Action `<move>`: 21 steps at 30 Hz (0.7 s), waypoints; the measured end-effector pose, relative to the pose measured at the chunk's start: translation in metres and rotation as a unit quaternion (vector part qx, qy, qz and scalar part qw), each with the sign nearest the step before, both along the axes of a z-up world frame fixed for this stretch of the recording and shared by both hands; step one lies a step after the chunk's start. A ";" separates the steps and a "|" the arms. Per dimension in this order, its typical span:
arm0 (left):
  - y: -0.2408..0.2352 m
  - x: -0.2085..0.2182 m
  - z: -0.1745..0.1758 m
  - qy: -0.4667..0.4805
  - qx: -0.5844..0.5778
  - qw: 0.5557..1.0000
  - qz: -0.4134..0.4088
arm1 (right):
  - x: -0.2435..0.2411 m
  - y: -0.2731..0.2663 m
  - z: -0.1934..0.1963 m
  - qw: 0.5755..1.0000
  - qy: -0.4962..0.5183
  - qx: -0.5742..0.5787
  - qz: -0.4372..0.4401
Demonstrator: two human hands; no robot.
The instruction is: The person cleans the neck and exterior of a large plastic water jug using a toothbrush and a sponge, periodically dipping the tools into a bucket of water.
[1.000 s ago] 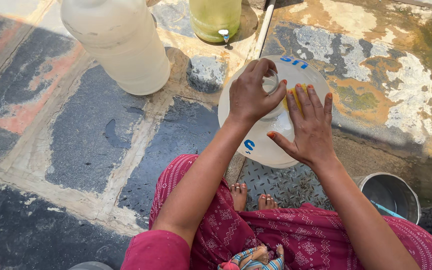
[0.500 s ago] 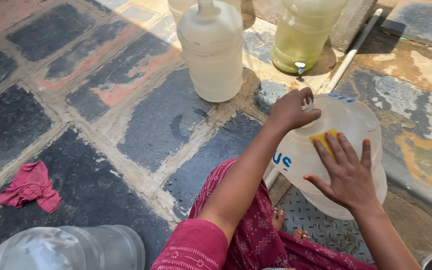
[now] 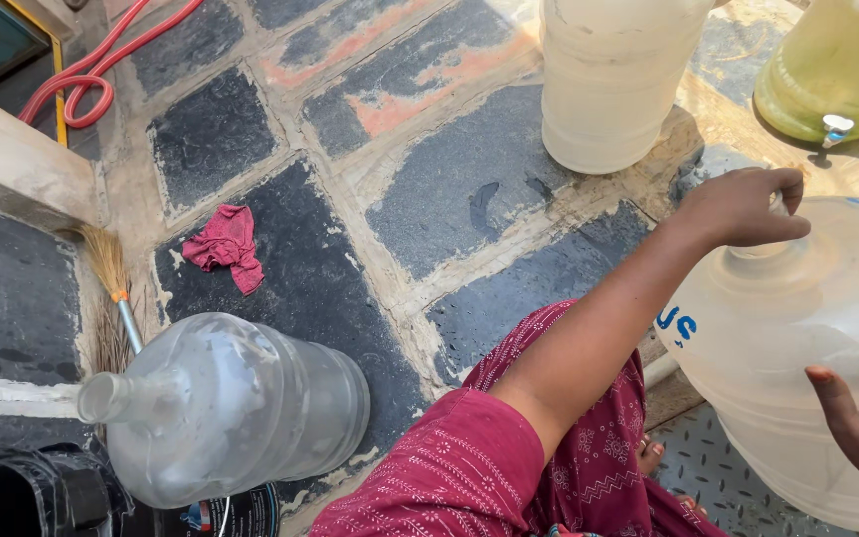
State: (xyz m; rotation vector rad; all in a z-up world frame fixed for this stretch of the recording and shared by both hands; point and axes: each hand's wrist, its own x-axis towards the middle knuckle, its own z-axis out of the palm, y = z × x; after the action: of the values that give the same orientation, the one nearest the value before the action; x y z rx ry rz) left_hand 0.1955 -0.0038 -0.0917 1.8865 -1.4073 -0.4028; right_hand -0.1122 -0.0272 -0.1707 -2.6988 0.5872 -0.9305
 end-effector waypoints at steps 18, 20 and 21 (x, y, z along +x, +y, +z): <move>0.033 -0.008 0.045 -0.005 0.011 1.000 0.012 | 0.012 0.049 0.090 0.989 -0.035 0.123 -0.078; 0.031 -0.011 0.042 -0.015 0.012 1.000 0.009 | 0.011 0.052 0.091 0.989 -0.027 0.114 -0.088; 0.030 -0.012 0.040 -0.024 0.015 1.000 0.005 | 0.011 0.053 0.092 0.989 -0.023 0.110 -0.093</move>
State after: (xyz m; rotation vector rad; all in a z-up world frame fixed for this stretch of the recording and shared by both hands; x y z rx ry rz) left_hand 0.1837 0.0263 -0.0515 1.9370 -1.4302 -0.3784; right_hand -0.1013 0.0261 -0.0790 -2.4527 0.8882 -0.9111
